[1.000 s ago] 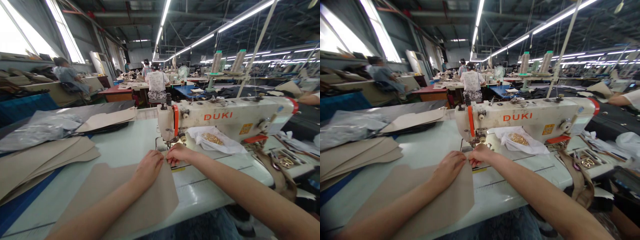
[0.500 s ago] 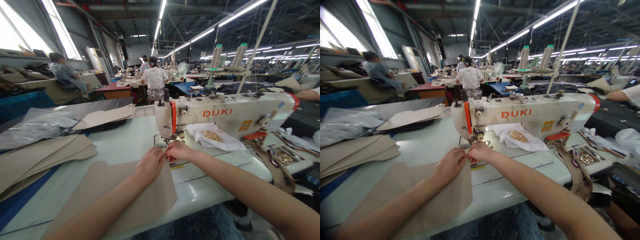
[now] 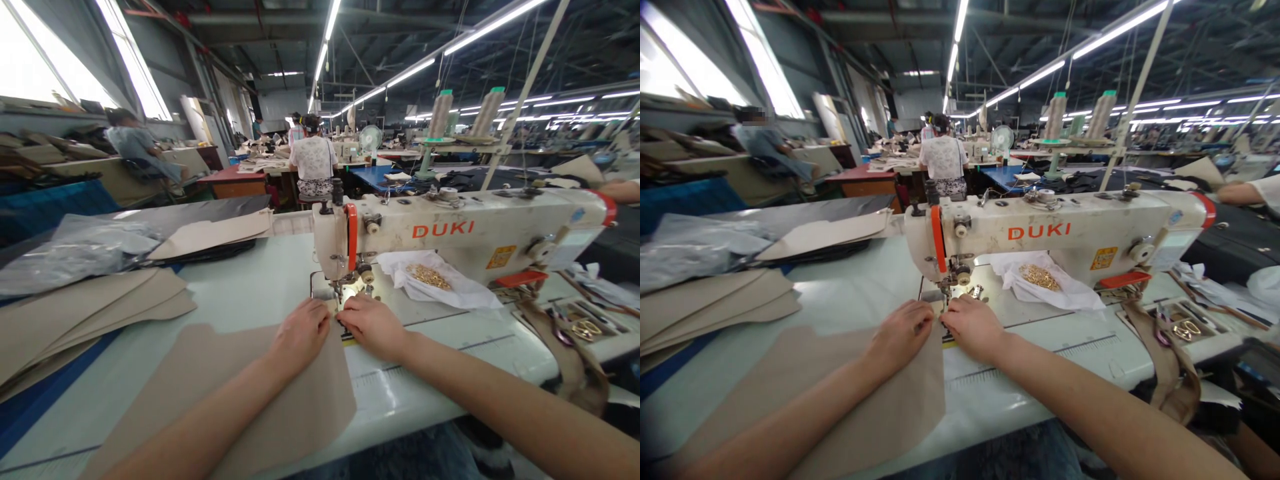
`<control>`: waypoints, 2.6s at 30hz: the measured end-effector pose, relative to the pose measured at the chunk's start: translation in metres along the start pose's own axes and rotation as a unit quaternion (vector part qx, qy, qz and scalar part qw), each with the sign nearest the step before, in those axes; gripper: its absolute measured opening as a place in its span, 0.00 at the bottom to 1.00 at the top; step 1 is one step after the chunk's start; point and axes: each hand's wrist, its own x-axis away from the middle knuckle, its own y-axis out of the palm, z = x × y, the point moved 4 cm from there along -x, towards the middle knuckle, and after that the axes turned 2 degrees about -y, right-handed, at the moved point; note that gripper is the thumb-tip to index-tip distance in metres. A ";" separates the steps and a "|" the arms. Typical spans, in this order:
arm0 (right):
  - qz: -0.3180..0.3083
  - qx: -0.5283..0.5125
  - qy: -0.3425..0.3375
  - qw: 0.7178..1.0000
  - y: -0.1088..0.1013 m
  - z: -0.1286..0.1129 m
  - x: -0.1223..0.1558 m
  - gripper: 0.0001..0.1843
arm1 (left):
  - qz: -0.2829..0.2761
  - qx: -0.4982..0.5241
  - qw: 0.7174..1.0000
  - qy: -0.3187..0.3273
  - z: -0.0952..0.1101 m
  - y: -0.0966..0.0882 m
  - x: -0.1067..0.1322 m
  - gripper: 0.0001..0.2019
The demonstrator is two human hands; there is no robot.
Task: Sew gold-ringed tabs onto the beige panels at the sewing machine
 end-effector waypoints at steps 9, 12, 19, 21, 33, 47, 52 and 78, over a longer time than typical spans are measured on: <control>-0.090 0.072 -0.147 0.982 -0.018 -0.002 0.018 0.07 | -0.022 0.012 1.000 0.015 -0.003 -0.002 -0.002 0.08; -0.096 0.089 -0.205 0.970 -0.025 -0.010 0.029 0.08 | -0.015 0.012 1.000 0.018 -0.003 -0.001 -0.001 0.09; -0.003 0.080 -0.205 0.976 -0.011 -0.018 0.014 0.09 | -0.021 -0.006 1.000 0.006 0.000 -0.002 -0.002 0.08; 0.031 0.062 -0.169 0.983 -0.008 -0.017 0.009 0.11 | -0.029 -0.002 1.000 0.001 0.000 -0.003 -0.002 0.08; 0.024 -0.018 -0.165 0.986 0.004 -0.013 0.008 0.10 | -0.015 -0.003 0.999 0.042 -0.002 0.004 0.002 0.08; -0.025 -0.053 -0.149 0.987 0.003 -0.014 0.008 0.08 | -0.024 -0.027 0.998 0.052 0.001 0.003 0.000 0.12; -0.028 -0.054 -0.143 0.988 0.001 -0.014 0.007 0.07 | -0.018 -0.027 0.998 0.050 0.002 0.004 0.000 0.12; 0.011 -0.029 -0.124 0.992 0.004 -0.014 0.007 0.09 | -0.044 -0.030 0.998 0.033 0.002 0.003 -0.001 0.09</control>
